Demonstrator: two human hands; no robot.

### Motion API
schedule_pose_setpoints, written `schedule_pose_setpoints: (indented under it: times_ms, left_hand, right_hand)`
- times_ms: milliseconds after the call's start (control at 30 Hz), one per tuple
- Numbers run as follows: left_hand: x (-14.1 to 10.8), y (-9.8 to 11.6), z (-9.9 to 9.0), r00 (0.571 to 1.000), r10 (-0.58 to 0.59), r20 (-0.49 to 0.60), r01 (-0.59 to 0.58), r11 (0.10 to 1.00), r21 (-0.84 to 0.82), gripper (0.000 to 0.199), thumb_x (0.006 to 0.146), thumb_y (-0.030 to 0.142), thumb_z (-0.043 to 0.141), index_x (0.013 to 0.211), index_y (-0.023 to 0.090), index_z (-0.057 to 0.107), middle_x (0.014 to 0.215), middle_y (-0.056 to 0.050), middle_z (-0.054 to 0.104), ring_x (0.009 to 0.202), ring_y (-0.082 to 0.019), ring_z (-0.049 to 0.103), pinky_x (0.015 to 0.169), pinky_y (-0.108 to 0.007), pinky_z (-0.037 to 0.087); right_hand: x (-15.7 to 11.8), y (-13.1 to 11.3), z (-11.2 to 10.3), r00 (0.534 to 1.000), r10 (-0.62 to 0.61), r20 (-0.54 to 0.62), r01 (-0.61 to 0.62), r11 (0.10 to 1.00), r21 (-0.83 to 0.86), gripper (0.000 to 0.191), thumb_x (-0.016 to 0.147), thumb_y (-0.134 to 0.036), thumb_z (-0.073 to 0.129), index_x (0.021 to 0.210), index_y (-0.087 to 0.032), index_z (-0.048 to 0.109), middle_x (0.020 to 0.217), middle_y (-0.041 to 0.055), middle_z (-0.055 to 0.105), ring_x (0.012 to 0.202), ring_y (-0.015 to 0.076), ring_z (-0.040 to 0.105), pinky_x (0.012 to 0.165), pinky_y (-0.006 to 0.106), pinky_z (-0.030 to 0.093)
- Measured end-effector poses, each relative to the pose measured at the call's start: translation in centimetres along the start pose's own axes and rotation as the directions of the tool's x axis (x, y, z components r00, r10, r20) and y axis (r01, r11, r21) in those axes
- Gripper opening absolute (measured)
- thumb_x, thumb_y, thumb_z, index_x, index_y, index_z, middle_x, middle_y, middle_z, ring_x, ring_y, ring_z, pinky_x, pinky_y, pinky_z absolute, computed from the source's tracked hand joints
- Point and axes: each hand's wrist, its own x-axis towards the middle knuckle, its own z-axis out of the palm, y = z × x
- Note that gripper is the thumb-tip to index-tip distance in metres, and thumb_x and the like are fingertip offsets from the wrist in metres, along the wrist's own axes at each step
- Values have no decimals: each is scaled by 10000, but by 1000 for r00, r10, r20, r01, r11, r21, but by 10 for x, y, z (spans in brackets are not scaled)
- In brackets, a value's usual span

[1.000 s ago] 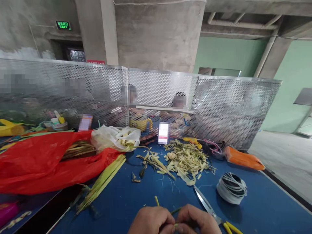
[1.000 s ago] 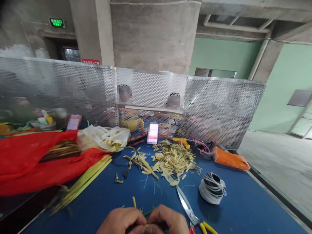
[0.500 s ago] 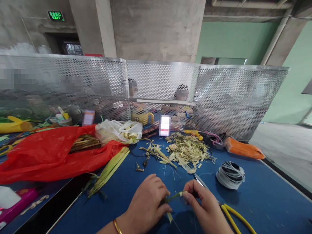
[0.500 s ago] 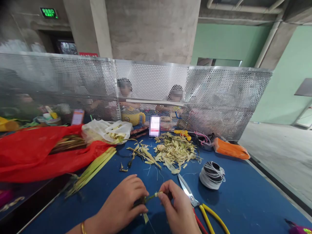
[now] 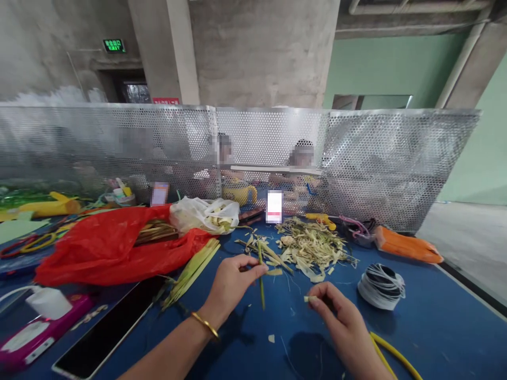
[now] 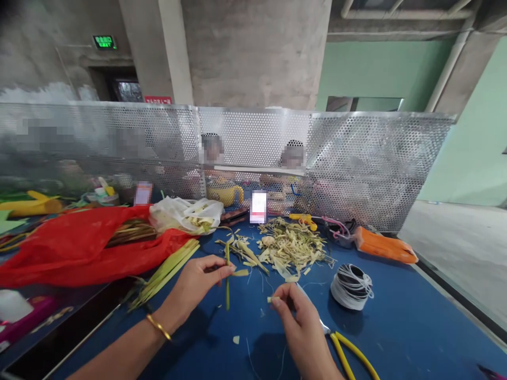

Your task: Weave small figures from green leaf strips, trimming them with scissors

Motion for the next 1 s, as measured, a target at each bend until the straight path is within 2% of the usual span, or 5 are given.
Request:
schedule_pose_setpoints:
  times_ms: [200, 333, 467, 767, 1000]
  left_hand:
    - [-13, 5, 31, 960, -256, 116, 279, 808, -520, 260, 620, 365, 751, 697, 123, 694, 690, -18, 655, 511, -108, 563, 602, -254, 453]
    - [-25, -3, 47, 947, -267, 179, 321, 802, -503, 286, 589, 367, 779, 646, 105, 682, 614, -16, 619, 464, -102, 556, 516, -225, 408]
    - [-31, -7, 52, 932, -267, 245, 355, 812, -463, 365, 551, 431, 800, 654, 100, 685, 639, -27, 628, 450, -106, 556, 489, -230, 409]
    - [-30, -8, 39, 848, -264, 459, 479, 754, -450, 549, 692, 644, 616, 720, 102, 700, 637, -23, 604, 539, -97, 542, 572, -231, 428]
    - [-24, -12, 29, 810, -215, 546, 438, 840, -319, 364, 628, 447, 760, 800, 128, 723, 690, -23, 642, 537, -96, 558, 540, -222, 416]
  right_hand:
    - [2, -10, -4, 998, 16, 60, -23, 993, 118, 227, 827, -416, 575, 733, -212, 617, 914, 89, 661, 1251, 295, 434, 898, 338, 417]
    - [1, -14, -3, 993, 7, 116, -18, 995, 94, 187, 822, -379, 593, 738, -216, 629, 959, 86, 665, 1258, 284, 430, 929, 351, 405]
    - [0, -15, 1, 991, 1, 131, -11, 997, 77, 196, 808, -365, 605, 695, -204, 605, 905, 63, 650, 1013, 237, 570, 840, 317, 447]
    - [5, -22, -10, 961, 40, 272, -61, 996, 67, 189, 812, -342, 616, 709, -188, 580, 792, 21, 602, 786, 167, 553, 715, 263, 452]
    - [7, -25, -22, 892, -51, 448, 43, 999, 29, 178, 858, -331, 592, 745, -193, 595, 831, 33, 610, 813, 169, 565, 753, 281, 450]
